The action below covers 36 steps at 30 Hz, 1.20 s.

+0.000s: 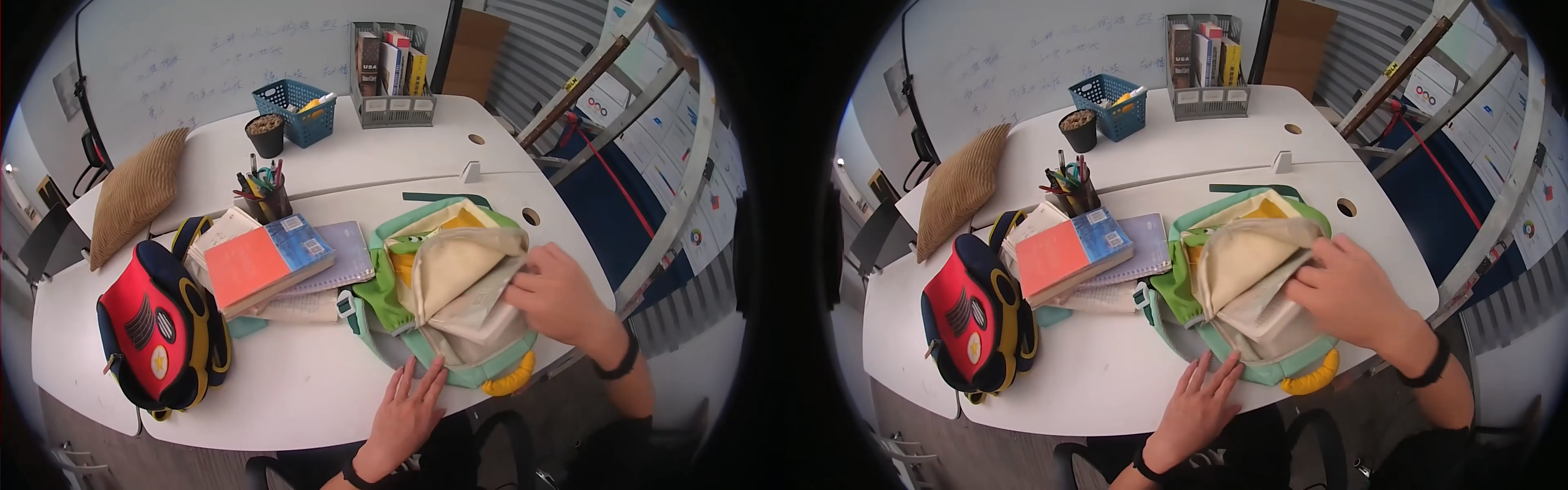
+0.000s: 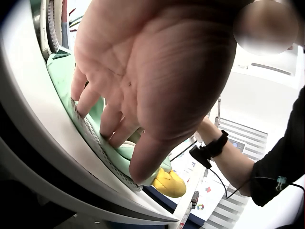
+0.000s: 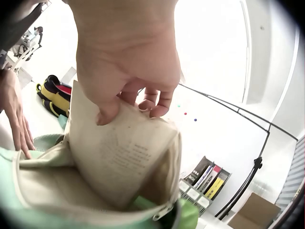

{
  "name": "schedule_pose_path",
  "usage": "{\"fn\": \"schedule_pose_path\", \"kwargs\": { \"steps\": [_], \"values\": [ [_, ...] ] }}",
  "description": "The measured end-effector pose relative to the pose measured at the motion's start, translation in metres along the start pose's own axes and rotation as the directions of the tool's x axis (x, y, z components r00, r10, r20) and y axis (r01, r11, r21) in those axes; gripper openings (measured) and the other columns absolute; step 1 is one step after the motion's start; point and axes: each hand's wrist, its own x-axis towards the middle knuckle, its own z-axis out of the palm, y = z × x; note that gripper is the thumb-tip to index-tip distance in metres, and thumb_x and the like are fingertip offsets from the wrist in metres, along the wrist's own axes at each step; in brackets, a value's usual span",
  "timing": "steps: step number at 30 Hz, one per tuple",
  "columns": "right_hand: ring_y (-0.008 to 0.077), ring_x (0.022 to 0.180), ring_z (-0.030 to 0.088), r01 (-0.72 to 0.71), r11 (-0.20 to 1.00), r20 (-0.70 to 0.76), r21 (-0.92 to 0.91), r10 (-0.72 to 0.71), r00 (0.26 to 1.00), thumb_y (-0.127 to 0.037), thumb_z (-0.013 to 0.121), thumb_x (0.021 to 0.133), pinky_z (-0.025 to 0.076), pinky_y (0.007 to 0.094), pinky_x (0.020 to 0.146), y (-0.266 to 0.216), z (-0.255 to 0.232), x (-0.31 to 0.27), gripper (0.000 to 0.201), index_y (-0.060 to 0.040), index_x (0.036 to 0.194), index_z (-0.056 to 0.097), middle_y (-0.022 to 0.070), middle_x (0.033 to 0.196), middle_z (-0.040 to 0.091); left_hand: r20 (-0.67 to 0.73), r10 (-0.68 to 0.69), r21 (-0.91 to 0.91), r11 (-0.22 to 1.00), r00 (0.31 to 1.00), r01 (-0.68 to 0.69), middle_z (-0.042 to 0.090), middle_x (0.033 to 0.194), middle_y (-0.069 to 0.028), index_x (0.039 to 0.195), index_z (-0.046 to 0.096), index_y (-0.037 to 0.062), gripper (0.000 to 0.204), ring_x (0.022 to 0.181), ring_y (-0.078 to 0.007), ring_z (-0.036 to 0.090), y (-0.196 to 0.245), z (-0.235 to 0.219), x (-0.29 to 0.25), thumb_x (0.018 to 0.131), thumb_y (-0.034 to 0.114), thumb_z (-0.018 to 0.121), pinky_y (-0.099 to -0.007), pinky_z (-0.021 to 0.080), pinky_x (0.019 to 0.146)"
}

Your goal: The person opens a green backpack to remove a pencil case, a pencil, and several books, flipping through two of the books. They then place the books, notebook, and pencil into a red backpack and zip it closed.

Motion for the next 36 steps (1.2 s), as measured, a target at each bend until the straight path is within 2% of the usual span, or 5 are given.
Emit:
{"fn": "schedule_pose_path", "kwargs": {
  "steps": [11,19,24,32,36],
  "values": [
    [0.0230,0.074,0.050,-0.239,0.961,-0.402,0.137,0.274,0.874,-0.010,0.066,0.079,0.039,0.0345,0.069,0.000,-0.106,0.010,0.013,-0.0030,0.087,0.075,0.0068,0.091,0.075,0.043,-0.022,-0.471,0.881,0.999,0.040,0.038,0.156,-0.0144,0.149,0.040,0.0049,0.073,0.136,-0.0472,0.041,-0.010,-0.025,-0.001,0.091,0.039,0.069,-0.0509,0.034,0.114],
    [0.0172,0.082,0.054,0.417,0.861,-0.467,-0.292,-0.509,0.723,-0.016,0.061,0.082,0.047,0.0326,0.075,-0.088,-0.015,0.070,0.011,-0.0111,0.085,0.071,0.0021,0.081,0.063,-0.380,-0.342,-0.799,-0.347,0.859,-0.491,0.048,0.146,-0.0207,0.150,0.030,-0.0038,0.064,0.131,-0.0308,0.052,-0.039,-0.123,-0.042,0.107,0.043,0.037,-0.0504,0.041,0.109],
    [0.0166,0.085,0.057,0.622,0.782,-0.362,0.033,-0.571,0.737,-0.022,0.066,0.087,0.047,0.0298,0.080,-0.122,0.015,0.118,0.010,-0.0145,0.087,0.073,-0.0012,0.082,0.066,-0.214,-0.772,-0.919,-0.049,0.599,-0.392,0.066,0.120,-0.0161,0.132,0.051,-0.0058,0.036,0.104,-0.0216,0.068,-0.075,-0.133,-0.058,0.103,0.015,0.050,-0.0366,0.055,0.092],
    [0.0301,0.099,0.068,0.053,0.488,-0.137,0.871,0.140,0.981,-0.027,0.076,0.087,0.050,0.0380,0.092,-0.104,-0.010,0.171,0.046,-0.0020,0.124,0.066,0.0183,0.113,0.069,-0.598,-0.663,-0.800,0.534,0.451,-0.274,0.071,0.111,-0.0104,0.124,0.058,-0.0053,0.030,0.097,-0.0147,0.069,-0.092,-0.187,-0.075,0.101,0.014,0.060,-0.0282,0.055,0.084],
    [0.0290,0.130,0.053,0.064,0.353,-0.055,0.933,-0.037,0.998,-0.045,0.074,0.089,0.043,0.0404,0.107,-0.121,0.014,0.207,0.089,0.0054,0.149,0.032,0.0226,0.134,0.056,-0.621,-0.589,-0.758,0.618,0.517,-0.206,0.076,0.096,-0.0117,0.117,0.064,-0.0039,0.028,0.086,-0.0138,0.072,-0.075,-0.202,-0.054,0.098,0.016,0.065,-0.0276,0.056,0.076]
  ]
}}
